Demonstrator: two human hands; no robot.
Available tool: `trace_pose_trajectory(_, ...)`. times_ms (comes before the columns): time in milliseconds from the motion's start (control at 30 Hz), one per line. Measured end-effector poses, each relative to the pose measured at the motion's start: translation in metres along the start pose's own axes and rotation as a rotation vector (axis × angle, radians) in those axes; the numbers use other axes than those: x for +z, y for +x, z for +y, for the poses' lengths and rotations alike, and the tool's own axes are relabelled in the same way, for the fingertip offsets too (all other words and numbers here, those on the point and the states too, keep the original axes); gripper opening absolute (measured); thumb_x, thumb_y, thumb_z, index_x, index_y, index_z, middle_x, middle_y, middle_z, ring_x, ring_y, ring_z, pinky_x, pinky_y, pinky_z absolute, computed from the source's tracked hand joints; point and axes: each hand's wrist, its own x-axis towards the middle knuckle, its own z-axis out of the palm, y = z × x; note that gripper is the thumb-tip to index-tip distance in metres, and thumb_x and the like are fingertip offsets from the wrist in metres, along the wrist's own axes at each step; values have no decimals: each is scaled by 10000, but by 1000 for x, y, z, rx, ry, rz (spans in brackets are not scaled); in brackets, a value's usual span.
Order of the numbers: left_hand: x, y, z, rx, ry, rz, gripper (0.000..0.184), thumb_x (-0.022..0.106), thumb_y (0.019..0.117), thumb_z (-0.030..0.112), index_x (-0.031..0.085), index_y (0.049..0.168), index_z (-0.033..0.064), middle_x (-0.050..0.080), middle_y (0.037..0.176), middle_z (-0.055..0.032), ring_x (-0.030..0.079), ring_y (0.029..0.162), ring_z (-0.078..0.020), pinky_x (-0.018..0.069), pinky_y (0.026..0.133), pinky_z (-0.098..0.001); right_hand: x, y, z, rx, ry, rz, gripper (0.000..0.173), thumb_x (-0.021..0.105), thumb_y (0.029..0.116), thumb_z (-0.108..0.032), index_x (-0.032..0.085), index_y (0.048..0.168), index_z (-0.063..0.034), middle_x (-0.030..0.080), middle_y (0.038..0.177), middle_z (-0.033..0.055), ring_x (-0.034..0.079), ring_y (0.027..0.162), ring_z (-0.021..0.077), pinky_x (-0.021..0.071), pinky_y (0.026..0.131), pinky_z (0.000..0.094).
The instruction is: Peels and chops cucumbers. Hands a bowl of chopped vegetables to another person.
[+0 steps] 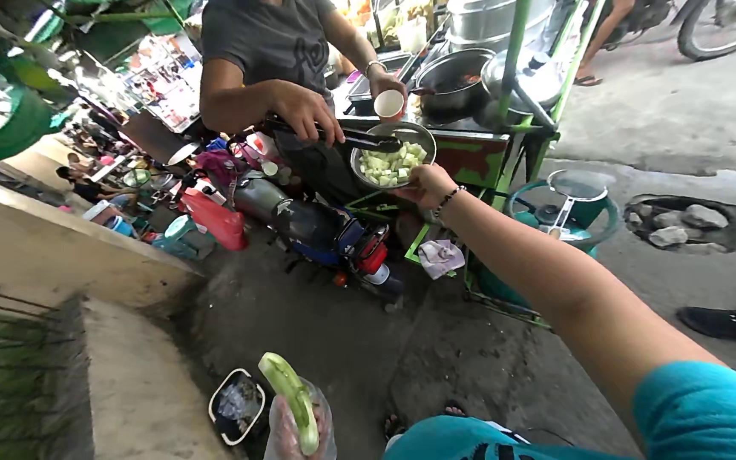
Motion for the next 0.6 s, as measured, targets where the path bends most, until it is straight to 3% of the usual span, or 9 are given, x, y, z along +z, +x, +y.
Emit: trace_pose_trajectory(600,-9,7,7,46,5,-82,555,600,917,663,681,1008,122,624,711,-43,616,553,-145,538,493,-307,25,-4,-1,-40,11,7,576,451,946,18,324,1498,-85,631,1234,268,736,919,374,654,729,490)
